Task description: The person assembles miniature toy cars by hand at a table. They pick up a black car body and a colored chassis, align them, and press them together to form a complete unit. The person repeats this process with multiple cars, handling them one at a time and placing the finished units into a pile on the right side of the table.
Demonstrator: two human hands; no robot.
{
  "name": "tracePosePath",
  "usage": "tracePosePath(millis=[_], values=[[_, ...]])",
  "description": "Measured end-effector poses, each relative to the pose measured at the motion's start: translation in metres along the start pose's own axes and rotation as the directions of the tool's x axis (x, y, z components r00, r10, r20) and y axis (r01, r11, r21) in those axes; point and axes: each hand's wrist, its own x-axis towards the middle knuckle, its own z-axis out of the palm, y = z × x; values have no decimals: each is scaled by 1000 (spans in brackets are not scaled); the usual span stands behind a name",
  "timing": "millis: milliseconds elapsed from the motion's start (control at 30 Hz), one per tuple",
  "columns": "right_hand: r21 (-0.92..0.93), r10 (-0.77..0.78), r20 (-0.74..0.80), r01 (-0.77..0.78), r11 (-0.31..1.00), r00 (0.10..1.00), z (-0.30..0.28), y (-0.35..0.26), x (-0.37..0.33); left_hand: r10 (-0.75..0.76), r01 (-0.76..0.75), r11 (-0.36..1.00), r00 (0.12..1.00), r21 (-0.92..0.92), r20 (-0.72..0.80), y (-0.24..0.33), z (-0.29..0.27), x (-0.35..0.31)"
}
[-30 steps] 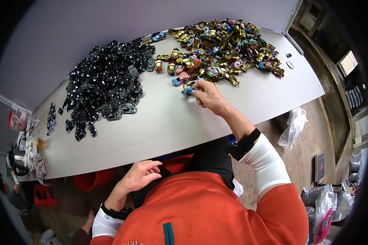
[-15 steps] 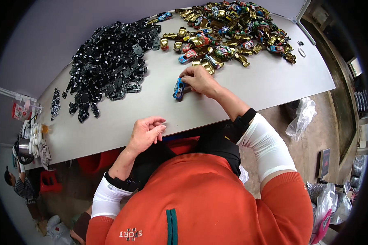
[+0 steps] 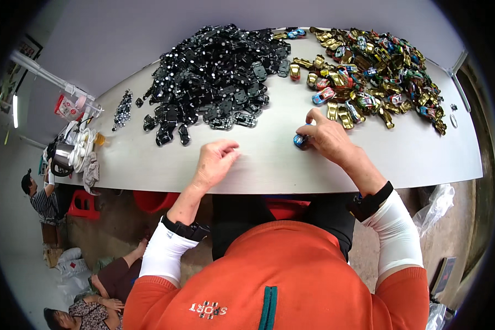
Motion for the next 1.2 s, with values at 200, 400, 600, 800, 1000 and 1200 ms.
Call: tracePosePath(millis=[200, 400, 600, 800, 1000, 1200], values=[[-29, 63, 20, -63, 998, 998, 2, -2, -1, 218, 10, 758, 938, 653, -269, -53, -47, 61], [-5, 121, 16, -121, 993, 992, -1, -3, -7, 120, 53, 730, 972, 681, -204, -65, -44, 72], [310, 224, -97, -185, 933, 970, -4, 3, -6, 125, 2, 914, 950, 407, -285, -63, -54, 70], [749, 132, 171, -216, 626, 976, -18, -65, 20, -218, 447, 803, 836, -394, 503, 12, -45, 27], [787, 106, 330, -335, 518, 938, -3, -74, 15, -231, 493, 817, 756, -300, 613, 29, -24, 20], [949, 197, 310, -289, -129, 930, 15, -73, 13, -38, 130, 380, 991, -916, 125, 32, 8, 0]])
